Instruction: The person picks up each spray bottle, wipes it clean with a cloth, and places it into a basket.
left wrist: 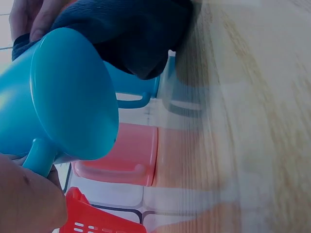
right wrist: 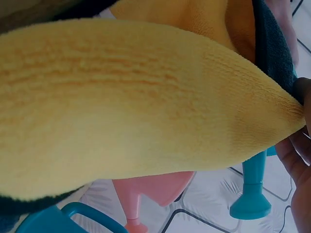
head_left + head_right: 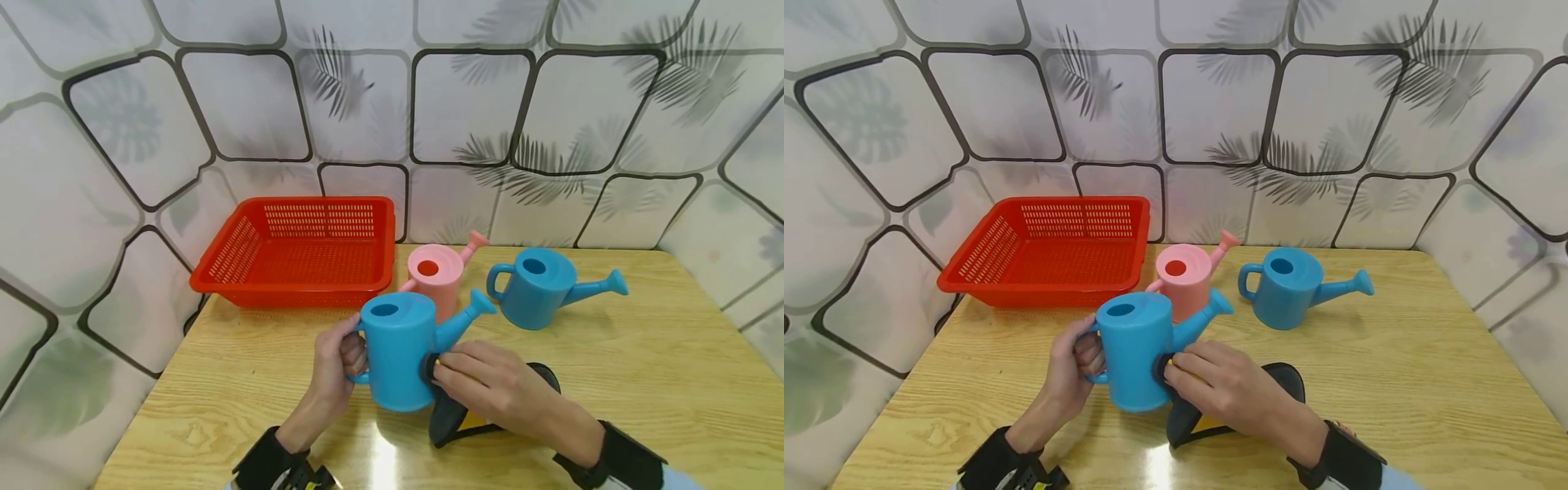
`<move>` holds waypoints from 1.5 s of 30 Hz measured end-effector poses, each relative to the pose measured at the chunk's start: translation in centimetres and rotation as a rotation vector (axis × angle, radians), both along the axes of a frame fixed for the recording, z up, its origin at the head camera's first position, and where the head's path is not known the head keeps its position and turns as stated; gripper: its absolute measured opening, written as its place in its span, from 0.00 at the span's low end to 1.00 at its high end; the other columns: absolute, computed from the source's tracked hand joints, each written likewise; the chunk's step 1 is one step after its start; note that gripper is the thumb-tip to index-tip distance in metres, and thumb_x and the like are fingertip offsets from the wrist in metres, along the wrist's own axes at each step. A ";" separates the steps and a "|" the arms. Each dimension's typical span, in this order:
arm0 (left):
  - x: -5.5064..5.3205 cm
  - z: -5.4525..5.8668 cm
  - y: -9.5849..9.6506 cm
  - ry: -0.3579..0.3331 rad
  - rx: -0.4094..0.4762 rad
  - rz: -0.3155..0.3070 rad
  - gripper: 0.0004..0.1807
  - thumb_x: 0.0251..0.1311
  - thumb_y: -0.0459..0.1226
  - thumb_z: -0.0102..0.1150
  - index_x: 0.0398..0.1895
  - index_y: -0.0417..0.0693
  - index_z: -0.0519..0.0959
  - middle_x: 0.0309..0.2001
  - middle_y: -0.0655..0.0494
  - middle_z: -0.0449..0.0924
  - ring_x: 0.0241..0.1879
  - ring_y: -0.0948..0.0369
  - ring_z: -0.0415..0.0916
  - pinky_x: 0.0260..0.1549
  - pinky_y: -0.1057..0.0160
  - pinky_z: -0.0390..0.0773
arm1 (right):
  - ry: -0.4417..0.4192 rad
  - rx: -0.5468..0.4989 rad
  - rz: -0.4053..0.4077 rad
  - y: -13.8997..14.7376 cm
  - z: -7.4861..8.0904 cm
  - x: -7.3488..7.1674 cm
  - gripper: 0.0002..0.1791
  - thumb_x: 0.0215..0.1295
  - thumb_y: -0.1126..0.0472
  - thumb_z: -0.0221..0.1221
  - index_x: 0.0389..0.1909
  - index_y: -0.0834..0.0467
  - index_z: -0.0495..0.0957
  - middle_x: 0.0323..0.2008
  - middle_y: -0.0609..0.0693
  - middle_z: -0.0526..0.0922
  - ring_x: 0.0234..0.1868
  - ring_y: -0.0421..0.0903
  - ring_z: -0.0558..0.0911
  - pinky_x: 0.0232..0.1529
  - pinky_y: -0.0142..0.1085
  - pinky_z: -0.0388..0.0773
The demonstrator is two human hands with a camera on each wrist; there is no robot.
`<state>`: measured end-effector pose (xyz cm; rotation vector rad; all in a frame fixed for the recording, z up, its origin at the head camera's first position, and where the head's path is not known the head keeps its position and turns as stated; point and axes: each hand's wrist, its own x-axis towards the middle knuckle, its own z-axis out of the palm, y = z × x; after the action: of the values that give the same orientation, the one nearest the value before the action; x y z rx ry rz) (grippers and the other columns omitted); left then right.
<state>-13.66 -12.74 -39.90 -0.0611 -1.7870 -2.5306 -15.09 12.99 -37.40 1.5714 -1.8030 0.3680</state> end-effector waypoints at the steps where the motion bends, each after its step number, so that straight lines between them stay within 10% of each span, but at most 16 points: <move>1: 0.0 0.0 0.0 0.015 0.016 -0.002 0.30 0.75 0.44 0.45 0.13 0.46 0.51 0.13 0.57 0.47 0.13 0.56 0.45 0.17 0.70 0.55 | -0.007 0.006 0.006 0.0 -0.1 0.1 0.16 0.81 0.61 0.47 0.48 0.60 0.84 0.42 0.49 0.89 0.41 0.44 0.85 0.45 0.36 0.86; 45: -0.5 0.2 -1.1 -0.034 0.129 -0.105 0.27 0.77 0.45 0.36 0.14 0.53 0.51 0.13 0.61 0.46 0.13 0.62 0.44 0.21 0.62 0.45 | -0.087 0.071 0.047 0.7 -1.0 0.3 0.16 0.82 0.62 0.44 0.49 0.58 0.82 0.45 0.48 0.88 0.45 0.43 0.85 0.48 0.34 0.84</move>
<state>-14.14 -13.83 -39.75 -0.1105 -1.6695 -2.7293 -14.80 13.68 -38.39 1.6723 -1.8664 0.4034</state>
